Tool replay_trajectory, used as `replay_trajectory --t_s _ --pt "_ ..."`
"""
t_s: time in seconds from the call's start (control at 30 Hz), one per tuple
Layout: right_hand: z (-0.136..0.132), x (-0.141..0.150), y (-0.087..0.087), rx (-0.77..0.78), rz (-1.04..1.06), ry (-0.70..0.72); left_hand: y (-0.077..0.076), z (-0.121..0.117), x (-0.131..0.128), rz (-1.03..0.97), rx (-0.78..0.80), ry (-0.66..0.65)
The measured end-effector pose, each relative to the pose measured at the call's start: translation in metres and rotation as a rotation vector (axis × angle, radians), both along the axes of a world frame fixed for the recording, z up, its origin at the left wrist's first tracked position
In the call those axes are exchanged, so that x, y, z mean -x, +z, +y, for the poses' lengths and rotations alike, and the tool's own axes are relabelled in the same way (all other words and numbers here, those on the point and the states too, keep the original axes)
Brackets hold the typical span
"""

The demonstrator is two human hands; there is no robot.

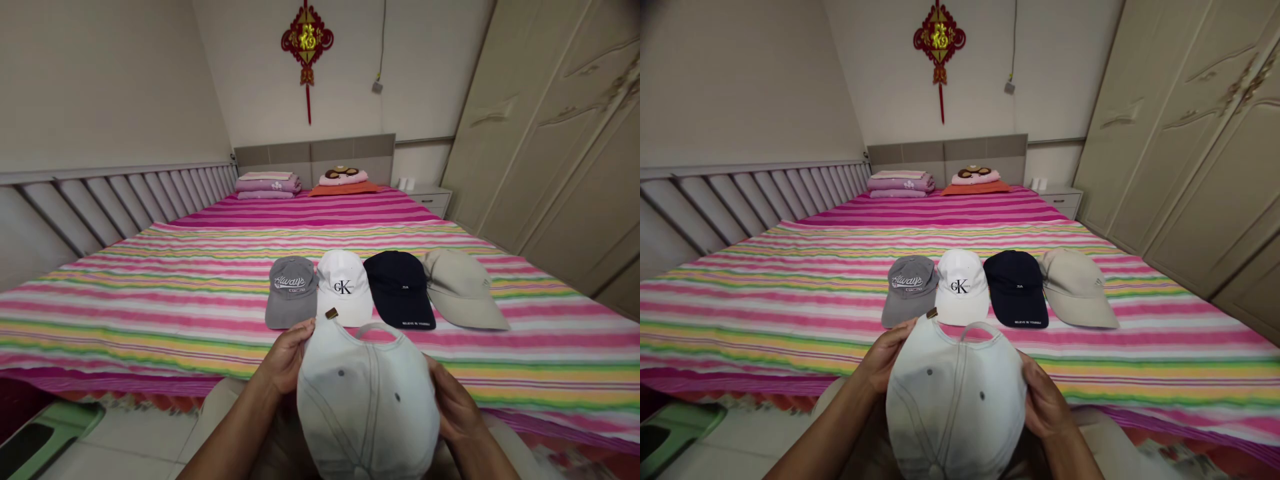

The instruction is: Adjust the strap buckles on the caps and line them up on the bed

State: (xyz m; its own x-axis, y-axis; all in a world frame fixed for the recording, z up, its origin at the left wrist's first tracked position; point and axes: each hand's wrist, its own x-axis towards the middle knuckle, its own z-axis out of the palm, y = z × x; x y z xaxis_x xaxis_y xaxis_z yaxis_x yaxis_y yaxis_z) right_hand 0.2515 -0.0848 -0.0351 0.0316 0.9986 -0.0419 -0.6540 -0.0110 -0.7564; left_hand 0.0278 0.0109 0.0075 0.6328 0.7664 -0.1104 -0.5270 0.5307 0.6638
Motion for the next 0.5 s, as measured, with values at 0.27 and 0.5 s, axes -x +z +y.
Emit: replay_trajectory --t_s 0.27,0.5 --pt "0.0 0.007 0.018 -0.04 -0.01 0.222 0.005 -0.004 0.008 0.166 -0.161 -0.088" --pt "0.006 -0.001 0.027 -0.129 -0.272 0.305 0.012 -0.002 0.012 0.339 -0.235 -0.095"
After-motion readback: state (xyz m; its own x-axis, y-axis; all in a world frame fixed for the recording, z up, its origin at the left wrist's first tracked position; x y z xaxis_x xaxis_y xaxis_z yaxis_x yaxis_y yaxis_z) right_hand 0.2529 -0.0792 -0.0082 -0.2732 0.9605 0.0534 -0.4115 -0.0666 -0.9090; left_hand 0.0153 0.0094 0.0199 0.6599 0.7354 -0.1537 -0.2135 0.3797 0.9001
